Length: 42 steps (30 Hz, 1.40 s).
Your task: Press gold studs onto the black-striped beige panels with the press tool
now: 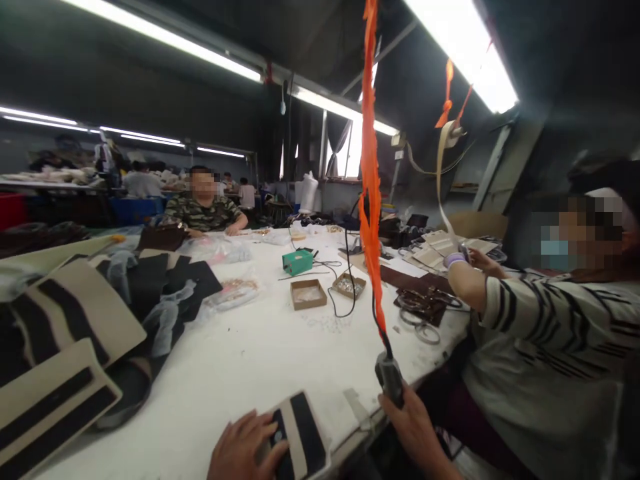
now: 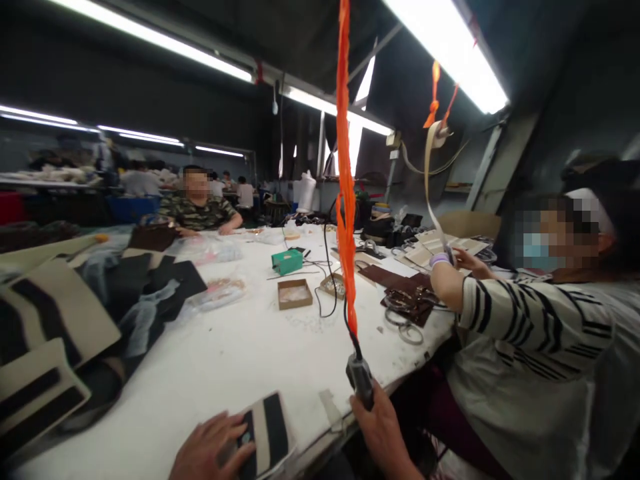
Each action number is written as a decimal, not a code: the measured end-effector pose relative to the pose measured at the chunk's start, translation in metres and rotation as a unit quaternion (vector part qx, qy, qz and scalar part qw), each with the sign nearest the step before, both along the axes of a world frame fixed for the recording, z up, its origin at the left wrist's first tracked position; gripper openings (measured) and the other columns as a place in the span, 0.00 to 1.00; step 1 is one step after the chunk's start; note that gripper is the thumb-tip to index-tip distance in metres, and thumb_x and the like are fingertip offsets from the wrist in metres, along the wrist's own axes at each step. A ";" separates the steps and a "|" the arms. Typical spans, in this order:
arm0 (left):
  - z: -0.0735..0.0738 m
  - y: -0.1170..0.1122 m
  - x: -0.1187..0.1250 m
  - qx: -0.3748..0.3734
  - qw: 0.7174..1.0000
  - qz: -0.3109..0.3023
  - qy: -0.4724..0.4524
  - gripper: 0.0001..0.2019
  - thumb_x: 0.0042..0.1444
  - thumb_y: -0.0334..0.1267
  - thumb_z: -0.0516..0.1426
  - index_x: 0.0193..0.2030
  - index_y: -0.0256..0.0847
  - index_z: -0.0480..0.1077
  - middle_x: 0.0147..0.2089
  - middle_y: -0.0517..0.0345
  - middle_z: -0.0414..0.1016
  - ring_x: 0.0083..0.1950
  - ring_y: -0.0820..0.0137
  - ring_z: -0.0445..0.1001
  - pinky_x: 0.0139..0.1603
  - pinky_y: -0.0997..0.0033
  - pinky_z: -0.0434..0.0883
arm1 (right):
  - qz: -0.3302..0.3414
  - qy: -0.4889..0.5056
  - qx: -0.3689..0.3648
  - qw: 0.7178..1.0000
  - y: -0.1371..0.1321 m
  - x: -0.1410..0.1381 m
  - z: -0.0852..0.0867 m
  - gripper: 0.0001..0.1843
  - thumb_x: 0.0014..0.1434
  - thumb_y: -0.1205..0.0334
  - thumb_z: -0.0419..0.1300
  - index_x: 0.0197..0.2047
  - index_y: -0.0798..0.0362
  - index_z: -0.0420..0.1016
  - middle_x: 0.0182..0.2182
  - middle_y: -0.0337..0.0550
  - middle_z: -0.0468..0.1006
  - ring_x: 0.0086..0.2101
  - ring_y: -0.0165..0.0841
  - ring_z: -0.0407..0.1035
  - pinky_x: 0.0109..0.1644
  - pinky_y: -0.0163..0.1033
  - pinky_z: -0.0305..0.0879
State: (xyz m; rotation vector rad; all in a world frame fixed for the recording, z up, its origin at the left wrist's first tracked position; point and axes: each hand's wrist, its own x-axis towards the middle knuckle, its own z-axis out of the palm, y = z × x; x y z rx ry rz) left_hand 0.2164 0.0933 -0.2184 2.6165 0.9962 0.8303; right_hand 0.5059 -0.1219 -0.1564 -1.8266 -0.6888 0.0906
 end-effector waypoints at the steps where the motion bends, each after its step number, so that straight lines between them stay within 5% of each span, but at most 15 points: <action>1: 0.009 -0.010 0.001 -0.011 1.000 0.007 -0.007 0.09 0.56 0.45 0.66 0.44 0.58 0.84 0.55 0.61 0.86 0.62 0.48 0.78 0.67 0.36 0.71 | 0.033 0.029 -0.020 0.999 -0.002 -0.003 0.012 0.20 0.50 0.44 0.67 0.39 0.50 0.83 0.34 0.49 0.85 0.39 0.54 0.80 0.48 0.56 0.76; 5: 0.038 -0.036 0.006 -0.062 0.998 -0.004 -0.024 0.09 0.60 0.44 0.66 0.46 0.52 0.84 0.57 0.58 0.84 0.65 0.50 0.75 0.70 0.40 0.65 | 0.098 0.142 0.022 0.985 0.015 -0.019 0.059 0.27 0.51 0.44 0.74 0.46 0.55 0.81 0.32 0.45 0.83 0.33 0.40 0.77 0.39 0.43 0.73; 10: 0.042 -0.042 0.009 -0.096 0.994 0.015 -0.039 0.11 0.58 0.46 0.69 0.46 0.49 0.83 0.56 0.57 0.84 0.65 0.52 0.73 0.73 0.40 0.61 | 0.256 0.224 0.195 0.920 0.076 -0.059 0.091 0.19 0.53 0.51 0.77 0.39 0.52 0.76 0.19 0.32 0.72 0.22 0.29 0.67 0.29 0.35 0.66; 15: 0.045 -0.045 0.008 -0.103 0.994 0.009 -0.046 0.10 0.57 0.43 0.71 0.46 0.48 0.82 0.56 0.56 0.84 0.65 0.52 0.73 0.73 0.39 0.60 | 0.372 0.218 0.161 0.888 0.122 -0.097 0.073 0.17 0.56 0.49 0.75 0.35 0.52 0.76 0.24 0.36 0.74 0.24 0.31 0.69 0.27 0.37 0.67; 21: 0.047 -0.044 0.010 -0.114 0.993 0.010 -0.041 0.10 0.57 0.43 0.71 0.45 0.49 0.82 0.56 0.58 0.84 0.66 0.51 0.72 0.73 0.38 0.59 | 0.421 0.168 0.131 0.882 0.140 -0.111 0.042 0.19 0.58 0.47 0.74 0.32 0.51 0.73 0.27 0.38 0.73 0.28 0.31 0.68 0.31 0.38 0.68; 42: 0.041 -0.044 0.010 -0.119 0.992 -0.001 -0.041 0.12 0.63 0.47 0.67 0.52 0.51 0.81 0.57 0.60 0.84 0.67 0.53 0.72 0.74 0.39 0.59 | 0.469 0.165 0.122 0.859 0.146 -0.113 0.035 0.16 0.63 0.51 0.70 0.33 0.49 0.69 0.27 0.35 0.71 0.26 0.30 0.66 0.31 0.39 0.66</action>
